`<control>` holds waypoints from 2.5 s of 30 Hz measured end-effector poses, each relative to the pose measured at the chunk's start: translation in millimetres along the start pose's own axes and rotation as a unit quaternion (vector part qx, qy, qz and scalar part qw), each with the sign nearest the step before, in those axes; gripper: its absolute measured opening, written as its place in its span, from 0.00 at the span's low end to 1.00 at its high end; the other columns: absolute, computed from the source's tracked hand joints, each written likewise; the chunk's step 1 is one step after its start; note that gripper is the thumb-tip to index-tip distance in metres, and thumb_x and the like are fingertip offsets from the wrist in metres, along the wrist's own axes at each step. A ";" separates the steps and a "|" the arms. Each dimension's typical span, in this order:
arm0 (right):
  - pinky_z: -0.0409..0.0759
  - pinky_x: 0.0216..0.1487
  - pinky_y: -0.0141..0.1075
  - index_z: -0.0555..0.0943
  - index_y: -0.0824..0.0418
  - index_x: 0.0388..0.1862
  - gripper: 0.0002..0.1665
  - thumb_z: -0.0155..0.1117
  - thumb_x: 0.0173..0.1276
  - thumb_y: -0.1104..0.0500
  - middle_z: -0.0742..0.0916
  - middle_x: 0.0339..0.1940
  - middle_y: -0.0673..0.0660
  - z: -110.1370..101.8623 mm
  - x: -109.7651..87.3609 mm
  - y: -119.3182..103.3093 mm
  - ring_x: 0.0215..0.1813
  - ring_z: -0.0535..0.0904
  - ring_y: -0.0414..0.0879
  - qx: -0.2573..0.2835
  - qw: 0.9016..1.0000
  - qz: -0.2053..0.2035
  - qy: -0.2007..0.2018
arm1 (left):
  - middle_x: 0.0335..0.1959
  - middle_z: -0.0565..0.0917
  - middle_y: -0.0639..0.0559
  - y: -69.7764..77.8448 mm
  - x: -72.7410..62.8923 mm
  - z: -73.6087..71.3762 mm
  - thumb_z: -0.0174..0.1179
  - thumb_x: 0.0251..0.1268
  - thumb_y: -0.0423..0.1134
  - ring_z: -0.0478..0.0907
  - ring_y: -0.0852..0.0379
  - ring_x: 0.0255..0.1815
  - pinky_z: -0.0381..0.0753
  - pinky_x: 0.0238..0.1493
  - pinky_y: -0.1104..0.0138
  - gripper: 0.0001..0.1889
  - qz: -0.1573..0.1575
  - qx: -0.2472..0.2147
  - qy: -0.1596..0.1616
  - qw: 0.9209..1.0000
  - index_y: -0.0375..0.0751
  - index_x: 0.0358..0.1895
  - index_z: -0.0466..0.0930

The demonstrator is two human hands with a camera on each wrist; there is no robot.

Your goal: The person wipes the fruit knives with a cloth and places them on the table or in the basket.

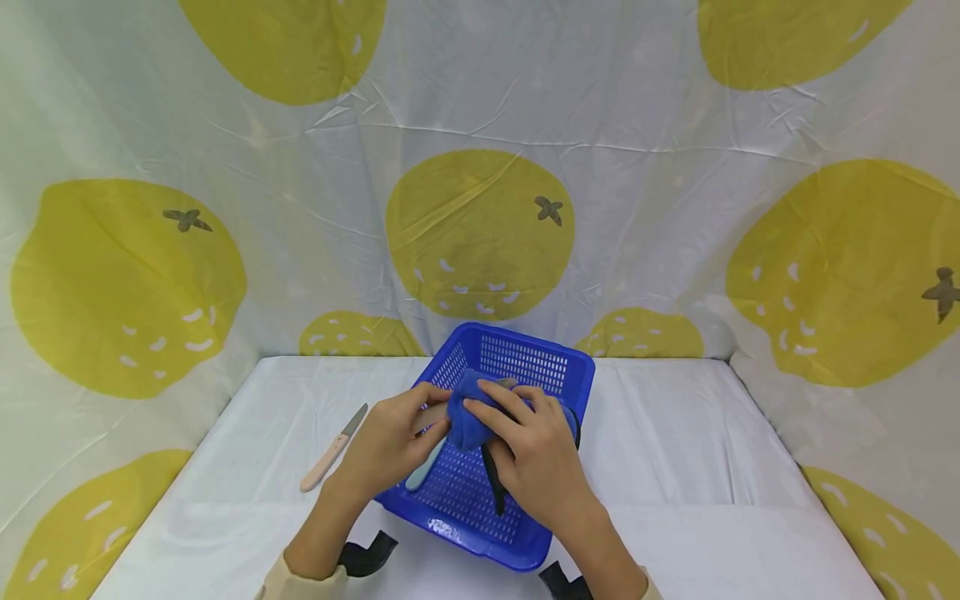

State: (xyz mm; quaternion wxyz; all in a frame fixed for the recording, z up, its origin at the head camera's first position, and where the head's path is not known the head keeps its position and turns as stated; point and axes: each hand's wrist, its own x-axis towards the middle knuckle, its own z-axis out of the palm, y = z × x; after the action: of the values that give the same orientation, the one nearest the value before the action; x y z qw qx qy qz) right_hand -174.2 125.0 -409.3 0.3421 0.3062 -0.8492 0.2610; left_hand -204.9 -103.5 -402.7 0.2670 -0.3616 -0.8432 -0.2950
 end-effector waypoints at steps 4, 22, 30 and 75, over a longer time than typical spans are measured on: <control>0.78 0.49 0.52 0.85 0.46 0.63 0.30 0.71 0.63 0.66 0.84 0.67 0.51 -0.1 0.5 0.9 0.59 0.78 0.53 0.000 1.000 0.012 0.007 | 0.45 0.90 0.49 0.6 0.2 -1.3 0.71 0.65 0.34 0.86 0.61 0.33 0.86 0.34 0.72 0.14 0.003 -0.011 0.000 1.000 0.40 0.51 0.82; 0.81 0.52 0.54 0.86 0.49 0.62 0.30 0.71 0.62 0.70 0.84 0.67 0.53 -4.3 0.0 13.7 0.57 0.78 0.53 -0.010 0.999 0.045 0.030 | 0.46 0.91 0.49 1.1 -0.9 -4.3 0.69 0.69 0.38 0.89 0.60 0.35 0.86 0.36 0.74 0.12 0.007 -0.018 0.002 1.000 0.40 0.51 0.82; 0.80 0.52 0.56 0.86 0.49 0.61 0.30 0.71 0.61 0.71 0.85 0.66 0.55 -6.7 -0.3 23.3 0.57 0.78 0.54 -0.015 0.997 0.053 0.046 | 0.47 0.91 0.49 2.1 -0.5 -6.0 0.69 0.69 0.39 0.89 0.60 0.36 0.87 0.37 0.73 0.13 0.002 -0.016 0.001 1.000 0.40 0.51 0.82; 0.79 0.52 0.53 0.85 0.47 0.63 0.30 0.71 0.62 0.67 0.84 0.66 0.51 2.1 1.0 -1.2 0.59 0.79 0.53 0.007 1.000 0.013 0.004 | 0.44 0.90 0.49 0.9 -0.3 -1.3 0.71 0.64 0.33 0.89 0.58 0.39 0.88 0.40 0.69 0.14 0.019 0.017 0.003 1.000 0.39 0.51 0.82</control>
State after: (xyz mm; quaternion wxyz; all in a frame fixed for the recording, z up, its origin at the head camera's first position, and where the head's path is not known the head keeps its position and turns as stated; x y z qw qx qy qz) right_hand -174.8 122.5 -409.5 0.3404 0.2961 -0.8498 0.2725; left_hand -203.7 -104.0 -401.8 0.2814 -0.3724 -0.8400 -0.2767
